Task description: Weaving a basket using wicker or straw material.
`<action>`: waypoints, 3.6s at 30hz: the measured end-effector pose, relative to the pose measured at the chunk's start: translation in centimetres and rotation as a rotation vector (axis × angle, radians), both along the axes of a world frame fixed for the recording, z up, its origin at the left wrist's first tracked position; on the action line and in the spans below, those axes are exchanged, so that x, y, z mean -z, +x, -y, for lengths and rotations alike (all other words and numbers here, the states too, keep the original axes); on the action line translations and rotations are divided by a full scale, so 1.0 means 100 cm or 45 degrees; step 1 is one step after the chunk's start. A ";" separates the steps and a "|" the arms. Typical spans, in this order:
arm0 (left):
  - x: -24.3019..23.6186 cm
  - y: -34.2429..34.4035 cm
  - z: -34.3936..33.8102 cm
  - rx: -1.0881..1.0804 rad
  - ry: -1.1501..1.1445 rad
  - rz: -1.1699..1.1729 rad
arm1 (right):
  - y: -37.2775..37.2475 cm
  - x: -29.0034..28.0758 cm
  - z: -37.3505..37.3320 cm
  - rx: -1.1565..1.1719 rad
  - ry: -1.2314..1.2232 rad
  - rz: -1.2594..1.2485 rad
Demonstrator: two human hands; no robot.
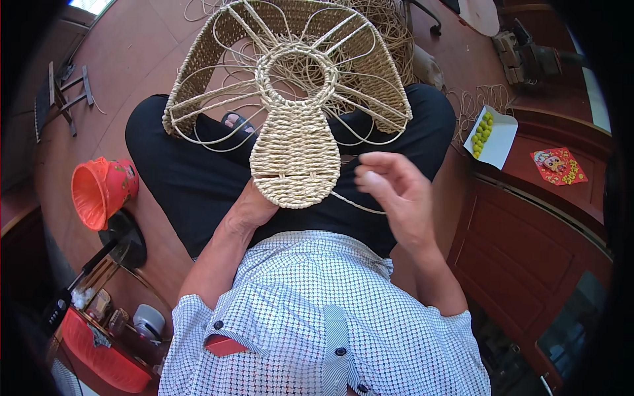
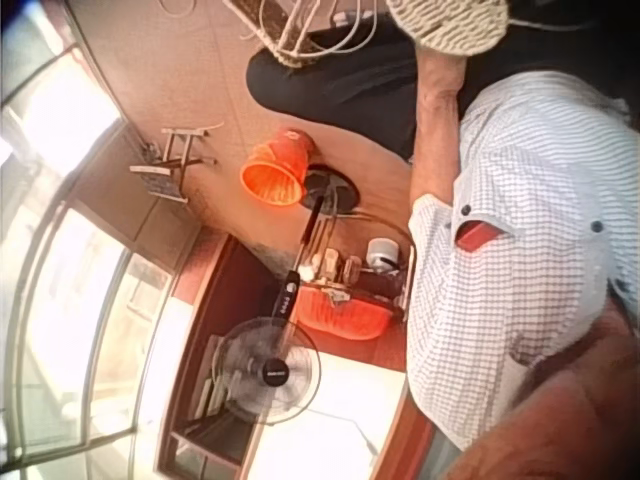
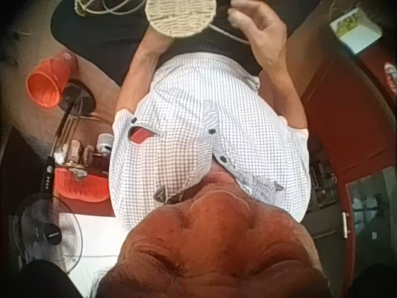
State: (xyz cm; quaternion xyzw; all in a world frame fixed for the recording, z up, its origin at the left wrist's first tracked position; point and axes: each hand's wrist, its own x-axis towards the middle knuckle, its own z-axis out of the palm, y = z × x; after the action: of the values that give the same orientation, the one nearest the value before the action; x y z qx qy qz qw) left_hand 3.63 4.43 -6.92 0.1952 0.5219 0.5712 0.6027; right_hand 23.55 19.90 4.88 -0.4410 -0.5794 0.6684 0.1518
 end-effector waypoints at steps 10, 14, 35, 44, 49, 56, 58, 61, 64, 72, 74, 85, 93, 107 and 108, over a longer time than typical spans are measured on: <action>0.005 -0.008 0.001 -0.140 0.107 0.682 | -0.024 0.025 0.013 0.080 -0.598 -0.264; -0.003 -0.012 -0.003 -0.141 0.051 0.744 | -0.027 0.026 0.011 0.108 -0.661 -0.265; -0.003 -0.005 -0.004 -0.160 0.059 0.647 | -0.023 0.031 0.017 -0.180 0.309 -0.034; -0.021 -0.006 -0.003 -0.183 0.126 0.184 | -0.029 0.014 0.001 -0.458 0.528 -0.058; -0.065 -0.009 0.027 -0.714 -0.191 -0.444 | -0.021 0.022 -0.009 -0.483 0.258 -0.093; -0.119 -0.002 0.001 -0.126 0.491 -1.130 | -0.034 -0.009 0.009 -0.703 0.882 -0.235; -0.117 0.002 -0.002 -0.185 0.553 -1.123 | -0.038 -0.018 0.010 -0.715 1.018 -0.354; -0.131 -0.007 0.017 -0.234 0.296 -0.165 | -0.024 -0.030 0.005 -0.445 0.220 -0.496; -0.127 -0.055 0.033 -0.438 0.270 -0.165 | 0.005 -0.007 -0.025 -0.188 -0.163 -0.736; -0.108 -0.148 0.106 -0.773 0.288 -0.178 | 0.058 0.004 -0.098 0.432 -0.172 -0.374; -0.115 -0.142 0.101 -0.763 0.280 -0.275 | 0.074 0.004 -0.111 0.365 -0.139 -0.422; -0.117 -0.053 0.038 -0.325 -0.023 -0.808 | 0.186 -0.067 -0.228 0.861 0.532 -0.026; -0.120 -0.014 0.010 0.064 0.215 -1.790 | 0.086 -0.092 -0.145 0.268 1.081 0.308; -0.106 0.002 0.015 0.122 0.185 -2.009 | -0.012 -0.024 -0.014 -0.468 0.739 0.107; -0.104 0.004 0.017 0.122 0.183 -2.009 | -0.012 -0.022 -0.013 -0.465 0.730 0.112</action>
State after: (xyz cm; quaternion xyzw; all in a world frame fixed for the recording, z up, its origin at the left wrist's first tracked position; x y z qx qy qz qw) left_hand 4.02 2.74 3.48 0.6031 0.7477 0.2701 0.0649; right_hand 22.33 21.20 7.05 -0.2979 -0.8191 0.4746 0.1223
